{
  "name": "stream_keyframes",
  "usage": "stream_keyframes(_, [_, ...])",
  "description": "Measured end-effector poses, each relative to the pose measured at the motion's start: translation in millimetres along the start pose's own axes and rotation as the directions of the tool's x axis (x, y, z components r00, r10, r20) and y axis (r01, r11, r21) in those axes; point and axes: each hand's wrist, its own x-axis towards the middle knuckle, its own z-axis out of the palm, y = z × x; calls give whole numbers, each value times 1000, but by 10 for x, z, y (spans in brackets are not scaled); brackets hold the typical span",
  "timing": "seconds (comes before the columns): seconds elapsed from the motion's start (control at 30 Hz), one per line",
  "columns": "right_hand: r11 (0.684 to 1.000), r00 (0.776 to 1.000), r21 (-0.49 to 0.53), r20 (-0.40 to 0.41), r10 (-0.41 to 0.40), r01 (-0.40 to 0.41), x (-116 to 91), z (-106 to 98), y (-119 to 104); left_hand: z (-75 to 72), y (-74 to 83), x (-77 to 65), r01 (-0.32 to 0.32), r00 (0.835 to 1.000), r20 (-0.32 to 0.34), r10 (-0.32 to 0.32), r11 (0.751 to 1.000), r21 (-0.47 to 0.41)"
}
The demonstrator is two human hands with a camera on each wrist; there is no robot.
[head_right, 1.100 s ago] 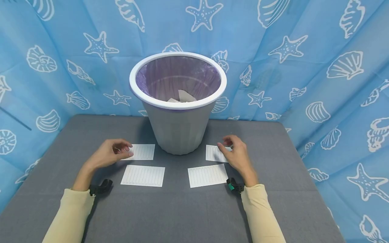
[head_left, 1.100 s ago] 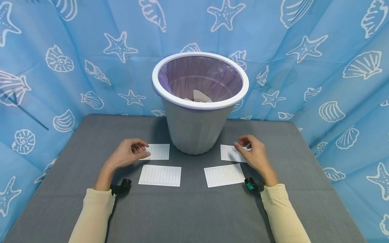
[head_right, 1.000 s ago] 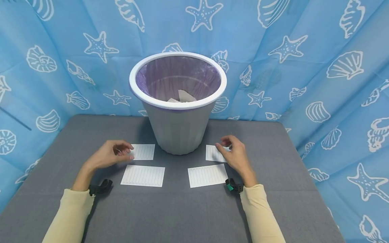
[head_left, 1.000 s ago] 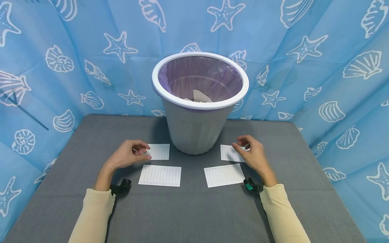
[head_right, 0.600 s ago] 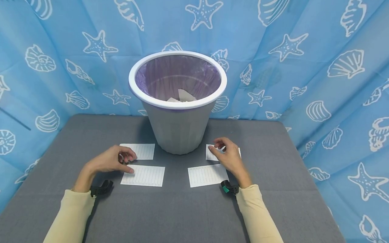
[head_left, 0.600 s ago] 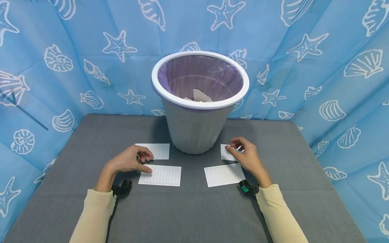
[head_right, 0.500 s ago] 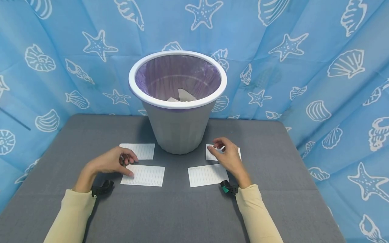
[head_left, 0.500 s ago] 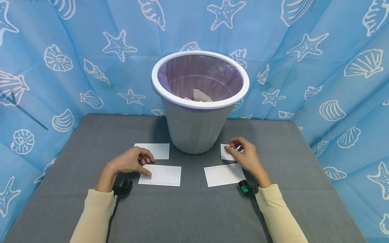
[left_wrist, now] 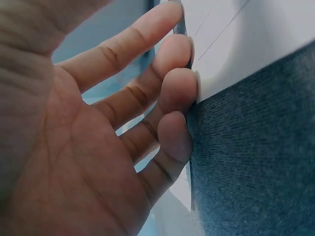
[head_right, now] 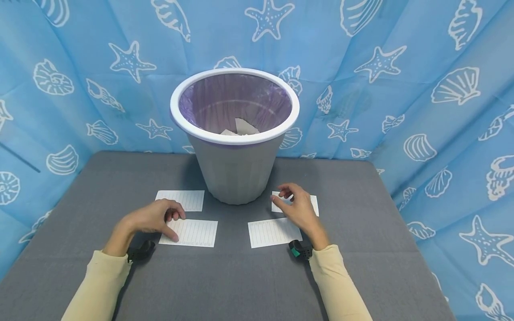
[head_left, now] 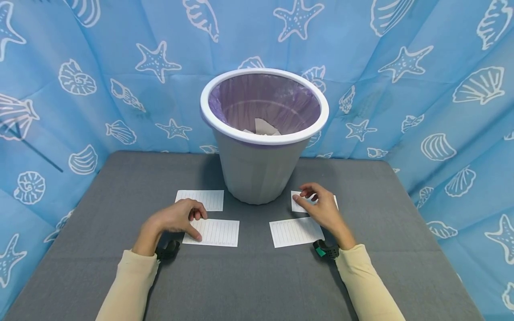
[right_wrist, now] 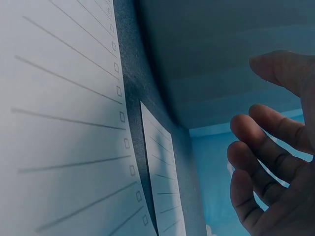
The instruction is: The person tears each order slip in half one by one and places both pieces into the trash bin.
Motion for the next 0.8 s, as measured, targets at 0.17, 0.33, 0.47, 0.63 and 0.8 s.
stream_keyframes(0.17, [1000, 1000, 16, 15, -7, 7, 8, 30, -24, 20, 25, 22, 17, 1000, -5, -17, 1000, 17])
stream_keyframes(0.33, [999, 998, 23, 29, -47, 47, -8, 98, -52, 38, 50, 22, 40, 999, -11, -40, 999, 26])
stream_keyframes(0.47, [998, 996, 37, 62, -60, 58, -25, 158, -111, 43, 66, 22, 39, 999, -22, -38, 998, 43])
stream_keyframes(0.63, [997, 991, 44, 114, -72, 68, -59, 240, -185, 49, 75, 23, 51, 998, -31, -50, 998, 40])
stream_keyframes(0.8, [996, 984, 63, 164, -76, 66, -99, 310, -270, 69, 79, 29, 75, 997, -33, -73, 996, 49])
